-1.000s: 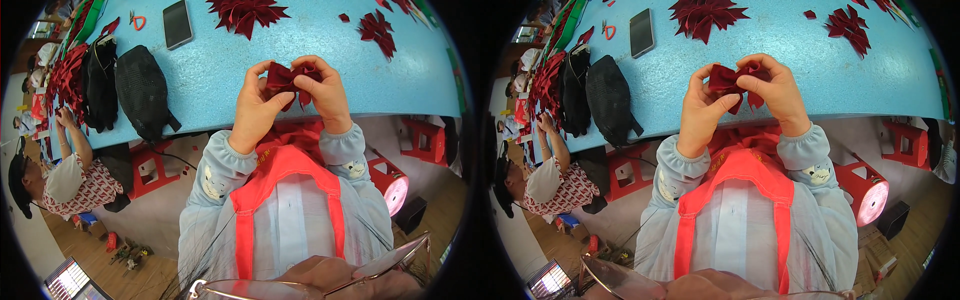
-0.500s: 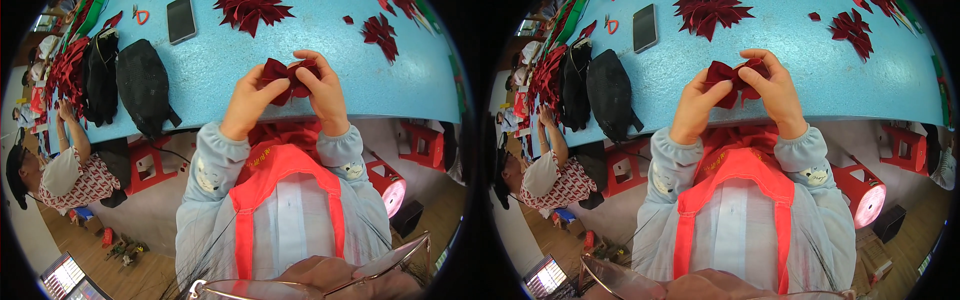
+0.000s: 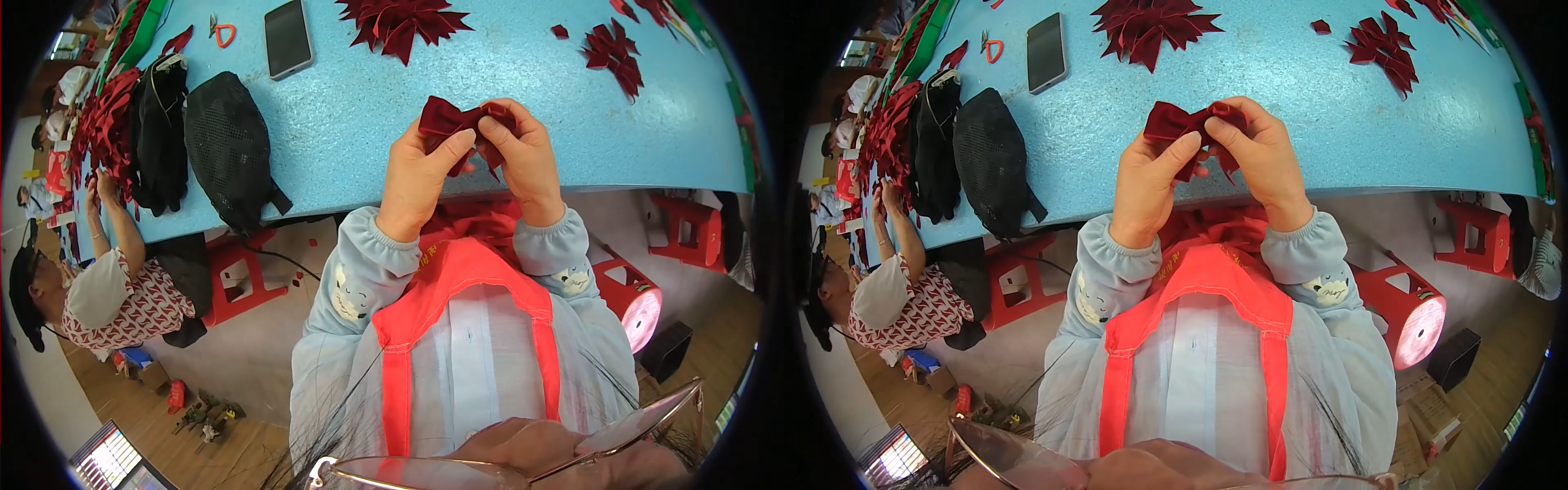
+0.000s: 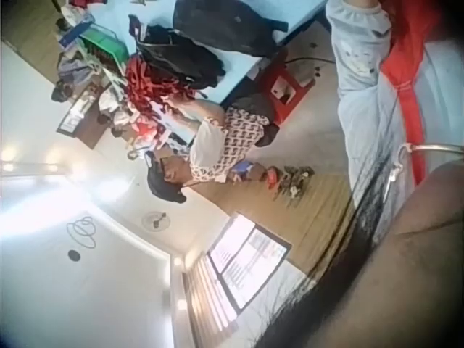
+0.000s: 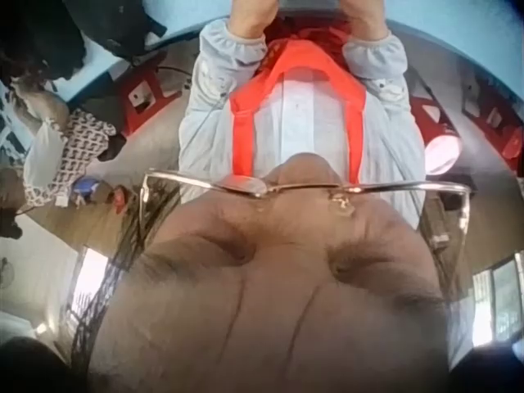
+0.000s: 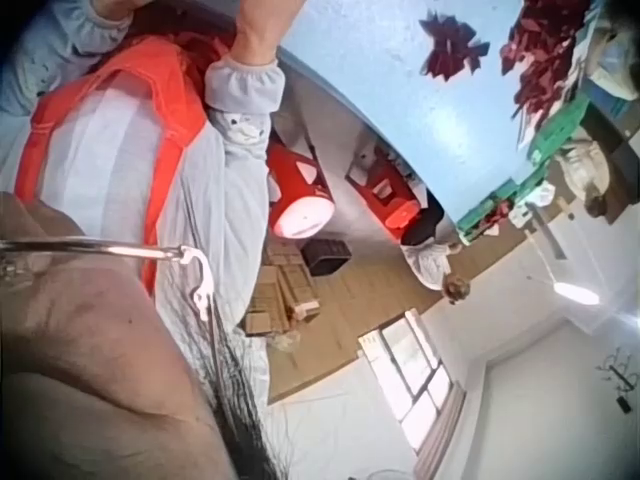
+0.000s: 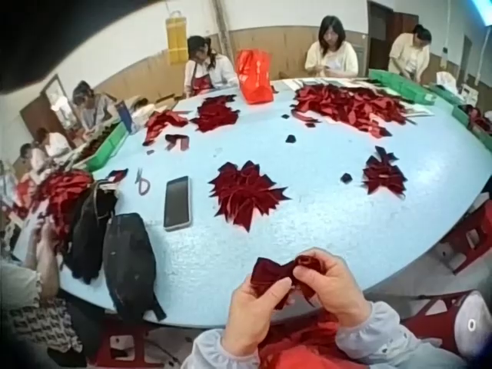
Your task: Assembling red fabric bows at a workstation.
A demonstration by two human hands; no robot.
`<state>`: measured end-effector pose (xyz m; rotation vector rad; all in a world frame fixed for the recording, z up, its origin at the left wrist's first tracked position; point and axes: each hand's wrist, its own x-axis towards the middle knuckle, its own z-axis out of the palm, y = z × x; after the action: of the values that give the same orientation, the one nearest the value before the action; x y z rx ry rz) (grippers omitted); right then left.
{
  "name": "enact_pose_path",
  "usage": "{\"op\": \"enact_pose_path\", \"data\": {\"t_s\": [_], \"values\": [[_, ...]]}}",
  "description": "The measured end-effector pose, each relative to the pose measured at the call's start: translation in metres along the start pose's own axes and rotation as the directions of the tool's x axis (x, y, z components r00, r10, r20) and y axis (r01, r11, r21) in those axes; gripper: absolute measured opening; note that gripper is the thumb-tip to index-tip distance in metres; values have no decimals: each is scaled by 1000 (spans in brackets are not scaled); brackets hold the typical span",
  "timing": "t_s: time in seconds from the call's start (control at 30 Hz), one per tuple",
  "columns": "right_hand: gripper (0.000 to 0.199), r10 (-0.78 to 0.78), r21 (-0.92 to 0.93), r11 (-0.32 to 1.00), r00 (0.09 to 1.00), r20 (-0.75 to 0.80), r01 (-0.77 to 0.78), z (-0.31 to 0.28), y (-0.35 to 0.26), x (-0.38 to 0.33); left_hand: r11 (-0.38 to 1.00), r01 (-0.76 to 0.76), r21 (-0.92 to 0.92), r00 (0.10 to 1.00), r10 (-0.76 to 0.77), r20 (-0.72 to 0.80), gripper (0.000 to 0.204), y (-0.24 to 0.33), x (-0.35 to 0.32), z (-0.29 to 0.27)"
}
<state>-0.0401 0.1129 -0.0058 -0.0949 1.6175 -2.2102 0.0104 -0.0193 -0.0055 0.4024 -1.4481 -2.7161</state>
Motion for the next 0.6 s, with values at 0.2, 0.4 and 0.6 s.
{"op": "enact_pose_path", "data": {"t_s": [0.2, 0.4, 0.6], "values": [[21, -61, -54, 996, 995, 75, 65, -13, 4, -2, 991, -7, -131, 999, 2, -41, 18, -3, 3, -1], [16, -100, -84, 992, 993, -67, 94, -3, 0, -4, 981, 19, -193, 999, -27, -39, 18, 2, 0, 3], [15, -206, -218, 956, 978, -35, 194, -13, 10, -1, 970, 71, -234, 993, -90, -71, 22, 5, -3, 2]]}}
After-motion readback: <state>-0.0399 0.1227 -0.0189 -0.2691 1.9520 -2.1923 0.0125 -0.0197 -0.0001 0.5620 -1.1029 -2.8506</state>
